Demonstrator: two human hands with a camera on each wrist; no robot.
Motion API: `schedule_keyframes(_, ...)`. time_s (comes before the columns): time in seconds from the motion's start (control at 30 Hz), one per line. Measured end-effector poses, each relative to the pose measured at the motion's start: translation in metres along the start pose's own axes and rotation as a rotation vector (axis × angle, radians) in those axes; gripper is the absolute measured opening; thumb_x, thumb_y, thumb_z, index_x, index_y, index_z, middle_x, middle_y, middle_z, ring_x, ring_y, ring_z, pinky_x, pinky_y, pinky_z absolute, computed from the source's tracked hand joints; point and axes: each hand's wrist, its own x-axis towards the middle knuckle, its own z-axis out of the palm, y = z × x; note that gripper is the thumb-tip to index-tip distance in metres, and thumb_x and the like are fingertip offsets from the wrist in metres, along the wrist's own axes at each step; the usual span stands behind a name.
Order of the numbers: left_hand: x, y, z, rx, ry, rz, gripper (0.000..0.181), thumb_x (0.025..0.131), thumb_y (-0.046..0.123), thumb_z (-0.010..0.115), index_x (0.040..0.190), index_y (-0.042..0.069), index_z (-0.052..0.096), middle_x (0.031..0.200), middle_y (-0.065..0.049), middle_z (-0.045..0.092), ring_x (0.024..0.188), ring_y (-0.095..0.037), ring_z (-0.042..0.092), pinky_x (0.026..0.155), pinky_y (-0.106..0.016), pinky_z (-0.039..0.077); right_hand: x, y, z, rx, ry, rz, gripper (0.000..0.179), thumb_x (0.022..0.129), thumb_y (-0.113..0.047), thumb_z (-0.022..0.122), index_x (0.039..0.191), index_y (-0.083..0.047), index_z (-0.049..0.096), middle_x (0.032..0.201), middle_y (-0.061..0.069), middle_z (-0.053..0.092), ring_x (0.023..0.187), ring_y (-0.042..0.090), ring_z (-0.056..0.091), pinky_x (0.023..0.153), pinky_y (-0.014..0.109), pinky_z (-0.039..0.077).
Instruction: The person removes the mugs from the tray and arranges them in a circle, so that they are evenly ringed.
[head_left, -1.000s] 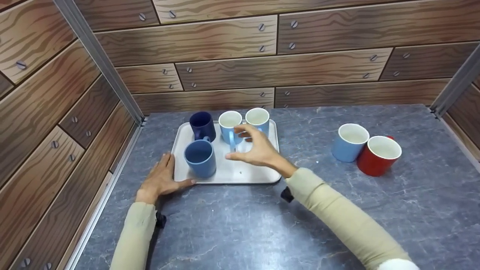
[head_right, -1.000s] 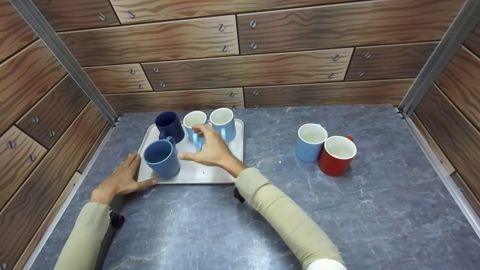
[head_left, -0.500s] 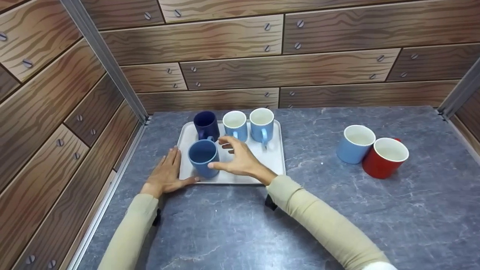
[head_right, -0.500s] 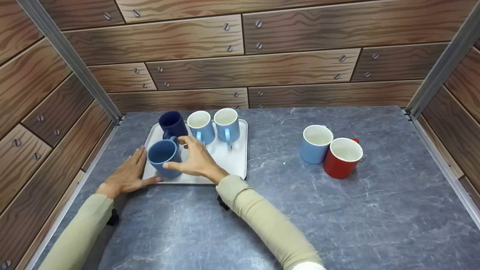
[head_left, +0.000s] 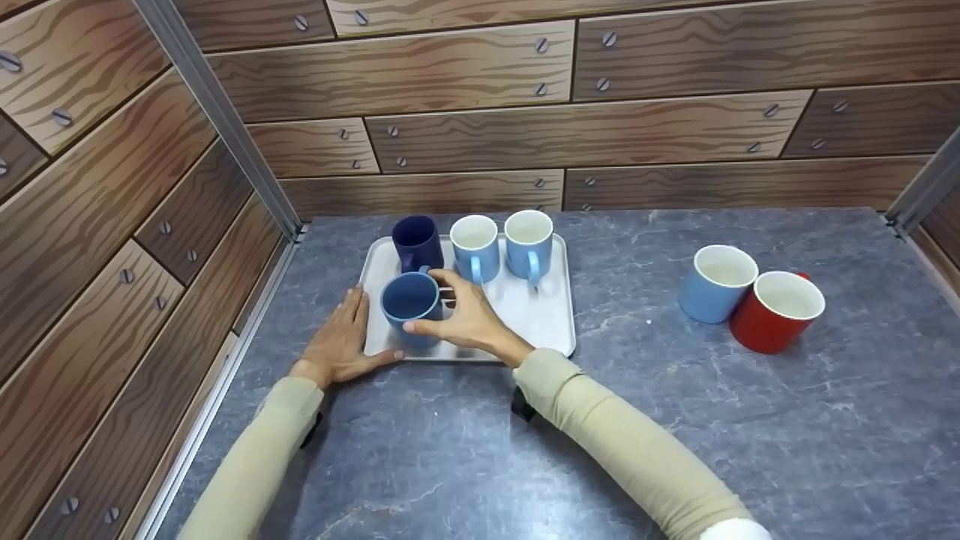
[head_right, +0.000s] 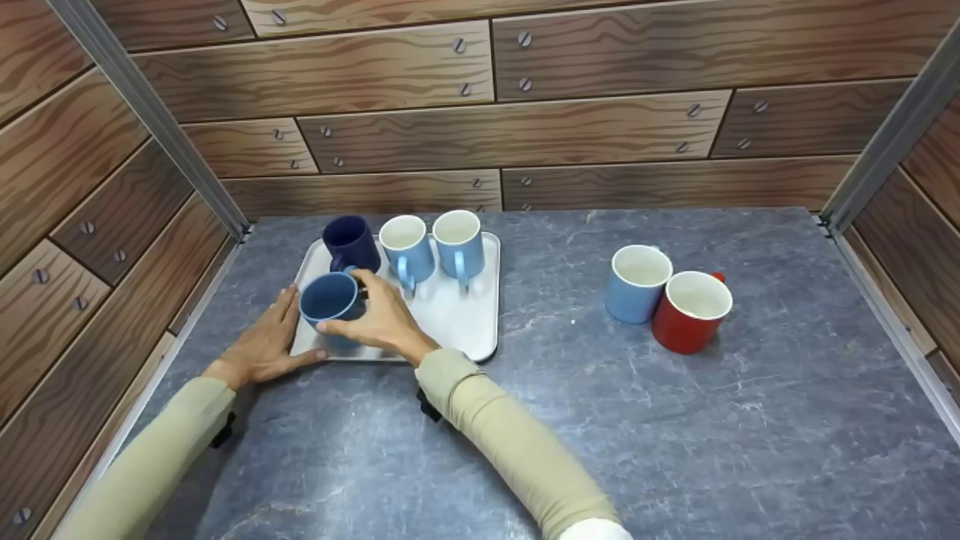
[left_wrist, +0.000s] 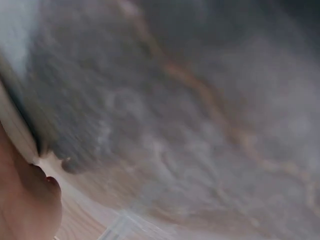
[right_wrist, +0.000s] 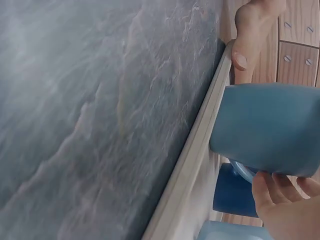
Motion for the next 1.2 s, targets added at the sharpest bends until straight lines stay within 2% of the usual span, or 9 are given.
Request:
schedule_keyframes(0.27, 0.001, -0.003, 0.001, 0.005, 0.027, 0.005, 0.130, 0.088, 0.084, 0.059, 0.169, -0.006, 0.011, 0.178, -0.024, 0.004, 0.166, -0.042, 0.008, 0.135, -0.054, 0.017, 0.006, 0.000, 0.007, 0.030, 0.004, 0.039, 0.100, 0.077, -0.031, 0.097, 0.159, -0.004, 0.047, 0.152, 0.014, 0.060, 0.133, 0.026, 0.064, 0.114, 0.038, 0.053)
schedule_keyframes(0.5, 0.003, -0.008, 0.003, -0.009, 0.052, -0.002, 0.128, 0.089, 0.083, 0.059, 0.169, -0.006, 0.012, 0.179, -0.024, 0.005, 0.166, -0.042, 0.009, 0.134, -0.055, 0.020, 0.010, 0.007, 0.012, -0.004, 0.025, 0.012, 0.104, 0.073, -0.031, 0.100, 0.158, -0.003, 0.048, 0.151, 0.015, 0.061, 0.134, 0.029, 0.061, 0.116, 0.044, 0.050)
schedule_keyframes(0.83, 0.004, -0.002, 0.003, 0.012, 0.038, -0.006, 0.127, 0.090, 0.084, 0.057, 0.168, -0.006, 0.013, 0.178, -0.025, 0.006, 0.166, -0.042, 0.009, 0.135, -0.054, 0.019, 0.005, 0.011, 0.016, -0.019, 0.076, -0.012, 0.099, 0.074, -0.033, 0.099, 0.155, -0.004, 0.050, 0.148, 0.015, 0.063, 0.134, 0.030, 0.060, 0.118, 0.048, 0.047)
schedule_keyframes(1.03, 0.005, -0.002, 0.004, 0.042, 0.051, 0.011, 0.125, 0.091, 0.082, 0.056, 0.167, -0.008, 0.015, 0.177, -0.027, 0.007, 0.165, -0.043, 0.010, 0.135, -0.054, 0.019, 0.003, 0.007, 0.010, -0.006, 0.092, -0.024, 0.099, 0.073, -0.031, 0.098, 0.155, -0.004, 0.051, 0.147, 0.014, 0.064, 0.133, 0.028, 0.061, 0.117, 0.045, 0.048)
schedule_keyframes(1.2, 0.005, -0.003, 0.006, 0.061, 0.050, 0.011, 0.124, 0.092, 0.082, 0.054, 0.167, -0.009, 0.014, 0.177, -0.027, 0.007, 0.165, -0.044, 0.010, 0.135, -0.053, 0.019, -0.002, 0.001, 0.000, 0.039, 0.074, -0.025, 0.097, 0.073, -0.029, 0.098, 0.155, -0.006, 0.052, 0.142, 0.011, 0.066, 0.126, 0.025, 0.064, 0.110, 0.042, 0.054)
